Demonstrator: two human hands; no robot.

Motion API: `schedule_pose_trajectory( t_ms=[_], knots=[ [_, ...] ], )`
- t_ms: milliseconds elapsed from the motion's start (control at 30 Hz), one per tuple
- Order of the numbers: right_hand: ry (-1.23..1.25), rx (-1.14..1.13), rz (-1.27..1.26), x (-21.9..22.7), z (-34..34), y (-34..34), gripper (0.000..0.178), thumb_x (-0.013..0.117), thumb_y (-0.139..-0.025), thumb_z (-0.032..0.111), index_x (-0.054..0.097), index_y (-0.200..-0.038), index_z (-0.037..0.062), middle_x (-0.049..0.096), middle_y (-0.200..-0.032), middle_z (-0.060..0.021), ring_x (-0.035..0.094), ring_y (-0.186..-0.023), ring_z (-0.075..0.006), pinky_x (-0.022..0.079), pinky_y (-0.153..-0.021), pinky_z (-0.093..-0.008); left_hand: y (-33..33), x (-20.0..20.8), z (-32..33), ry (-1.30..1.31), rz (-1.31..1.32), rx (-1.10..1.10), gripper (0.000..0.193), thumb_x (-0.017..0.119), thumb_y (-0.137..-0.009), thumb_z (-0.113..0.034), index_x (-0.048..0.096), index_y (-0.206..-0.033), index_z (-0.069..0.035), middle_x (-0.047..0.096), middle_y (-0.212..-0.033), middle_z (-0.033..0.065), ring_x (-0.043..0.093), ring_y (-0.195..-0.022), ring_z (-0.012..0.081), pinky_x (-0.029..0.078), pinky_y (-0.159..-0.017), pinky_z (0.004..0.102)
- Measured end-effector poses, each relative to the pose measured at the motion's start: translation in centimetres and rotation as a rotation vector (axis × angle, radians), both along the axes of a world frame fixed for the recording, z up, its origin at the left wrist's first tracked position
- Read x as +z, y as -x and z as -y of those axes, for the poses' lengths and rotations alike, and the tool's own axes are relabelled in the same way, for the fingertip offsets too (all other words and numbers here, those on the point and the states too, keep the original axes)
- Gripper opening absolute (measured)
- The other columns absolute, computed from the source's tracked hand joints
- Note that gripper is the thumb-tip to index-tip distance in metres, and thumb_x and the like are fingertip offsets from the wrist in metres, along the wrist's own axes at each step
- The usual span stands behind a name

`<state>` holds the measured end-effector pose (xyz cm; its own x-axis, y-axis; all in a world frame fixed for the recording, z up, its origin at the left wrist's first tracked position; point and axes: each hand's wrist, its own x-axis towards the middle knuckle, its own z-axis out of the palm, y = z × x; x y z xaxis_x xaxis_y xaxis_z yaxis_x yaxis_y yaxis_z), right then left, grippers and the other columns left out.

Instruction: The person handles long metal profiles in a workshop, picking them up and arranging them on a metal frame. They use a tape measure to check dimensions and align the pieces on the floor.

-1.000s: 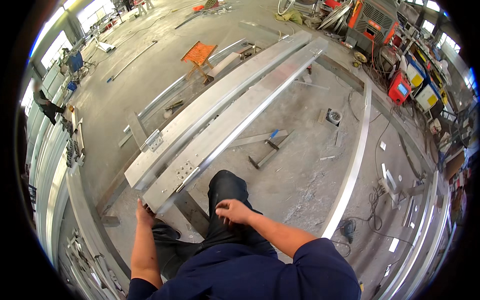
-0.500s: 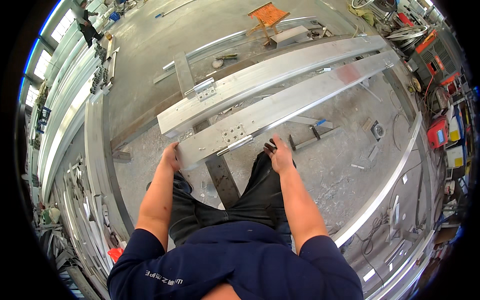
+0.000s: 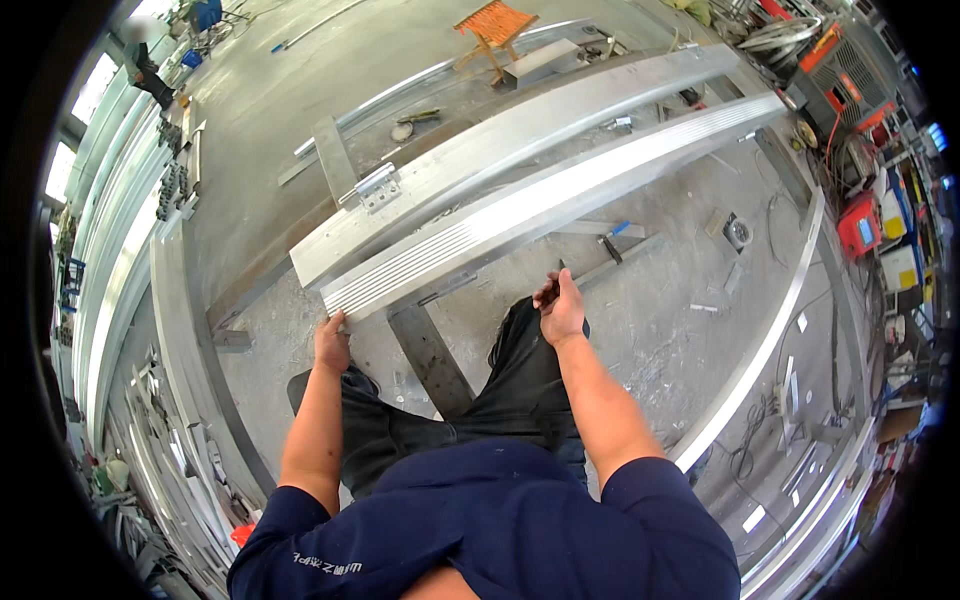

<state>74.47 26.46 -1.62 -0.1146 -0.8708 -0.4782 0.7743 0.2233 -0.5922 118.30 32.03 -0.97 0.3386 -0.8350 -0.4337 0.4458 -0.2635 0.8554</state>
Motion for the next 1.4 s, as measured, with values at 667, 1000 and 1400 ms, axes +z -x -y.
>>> schedule_pose_trajectory(
  t_ms=[667, 1000, 1400],
  knots=[
    [0.045, 0.007, 0.027, 0.3, -0.3, -0.1, 0.043, 0.044, -0.1, 0.046, 0.058, -0.091, 0.0063, 0.058, -0.072, -0.0041, 0.06, -0.064, -0.0208, 0.046, -0.06, -0.0339, -1.6, 2.5, 1.8, -0.409, -0.299, -0.094, 0.041, 0.047, -0.096, -0.031, 0.054, -0.123, 0.0, 0.063, -0.118, 0.0153, 0.059, -0.11, 0.0316, 0.042, -0.1, 0.0503],
    [0.049, 0.15, -0.853, 2.0, -1.3, -1.0, 0.034, 0.059, -0.094, 0.033, 0.062, -0.092, -0.0007, 0.063, -0.073, -0.0074, 0.06, -0.066, -0.0184, 0.046, -0.061, -0.0308, -7.8, 1.8, 3.8, -0.631, 0.294, 0.151, 0.068, 0.056, -0.084, -0.063, 0.056, -0.112, -0.001, 0.063, -0.102, 0.0111, 0.056, -0.092, 0.0254, 0.041, -0.085, 0.043],
    [0.169, 0.327, -1.571, 3.8, -1.3, -2.3, 0.021, 0.07, -0.08, 0.027, 0.066, -0.083, 0.0068, 0.062, -0.076, -0.0097, 0.061, -0.068, -0.0272, 0.049, -0.062, -0.037, -7.7, -2.0, 7.2, -0.018, 0.485, 0.079, 0.05, 0.07, -0.087, -0.036, 0.06, -0.118, 0.003, 0.065, -0.11, 0.0109, 0.058, -0.099, 0.0169, 0.044, -0.089, 0.0317]
  ],
)
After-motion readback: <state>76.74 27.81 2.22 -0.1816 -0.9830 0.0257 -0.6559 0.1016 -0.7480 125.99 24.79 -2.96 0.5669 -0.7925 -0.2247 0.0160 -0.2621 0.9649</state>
